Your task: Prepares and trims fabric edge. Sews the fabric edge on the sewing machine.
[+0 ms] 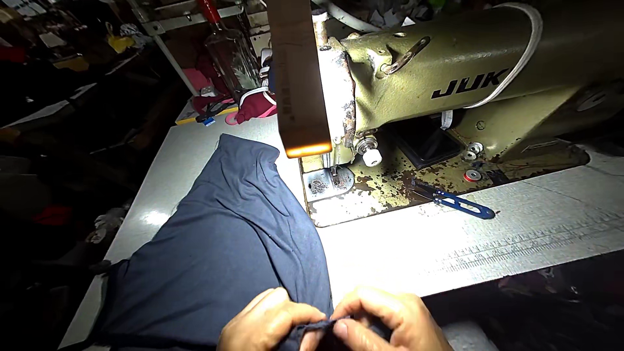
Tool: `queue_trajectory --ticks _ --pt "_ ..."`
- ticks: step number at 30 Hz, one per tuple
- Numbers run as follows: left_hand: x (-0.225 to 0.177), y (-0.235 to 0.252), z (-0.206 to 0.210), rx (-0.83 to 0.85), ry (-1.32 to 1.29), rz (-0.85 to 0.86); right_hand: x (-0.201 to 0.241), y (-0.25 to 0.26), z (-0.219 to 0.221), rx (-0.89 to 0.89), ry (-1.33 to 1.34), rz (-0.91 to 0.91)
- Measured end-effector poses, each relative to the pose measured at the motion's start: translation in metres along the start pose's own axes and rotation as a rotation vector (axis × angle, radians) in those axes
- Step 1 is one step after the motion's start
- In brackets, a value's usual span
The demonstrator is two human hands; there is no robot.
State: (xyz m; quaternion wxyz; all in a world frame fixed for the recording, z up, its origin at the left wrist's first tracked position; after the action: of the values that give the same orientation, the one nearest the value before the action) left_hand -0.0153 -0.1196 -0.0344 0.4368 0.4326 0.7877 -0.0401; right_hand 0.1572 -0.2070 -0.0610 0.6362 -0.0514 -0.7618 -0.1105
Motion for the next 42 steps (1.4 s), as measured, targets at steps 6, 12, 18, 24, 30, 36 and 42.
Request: queue_trajectory --ticks 6,12,18,24,30,36,42 --pt "0.007 0.006 -0.002 0.030 -0.124 -0.018 -0.003 0.007 -0.005 0.099 0.180 0.123" --pt "0.008 0.004 -0.001 -0.011 0.021 0.141 -0.003 0.009 -0.003 0.108 0.141 0.125" --pt "0.005 0.001 0.001 0.025 0.235 0.357 -0.015 0.016 -0.003 0.213 0.455 0.321" --pt "0.001 0.000 -0.001 0.113 0.403 0.469 -0.021 0.019 -0.004 0.314 0.637 0.491" --pt "0.011 0.001 0.002 0.028 0.298 0.424 -0.012 0.016 -0.006 0.218 0.337 0.276" --pt "0.013 0.003 0.007 0.022 0.245 0.422 -0.007 0.016 -0.005 0.185 0.264 0.164" --pt "0.012 0.002 0.002 0.044 0.270 0.437 -0.017 0.025 -0.003 0.269 0.525 0.356"
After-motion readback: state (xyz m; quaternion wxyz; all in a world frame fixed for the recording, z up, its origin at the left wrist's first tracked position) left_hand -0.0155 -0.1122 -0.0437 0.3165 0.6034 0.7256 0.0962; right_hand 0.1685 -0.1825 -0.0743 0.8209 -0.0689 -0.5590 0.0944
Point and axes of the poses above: each hand's wrist, its own y-axis towards the middle knuckle, its own z-axis out of the palm, x = y × z, the point moved 2 cm from there along y, towards the middle knuckle, and after that the axes turned 5 degrees about z, right-handed, at the moved point
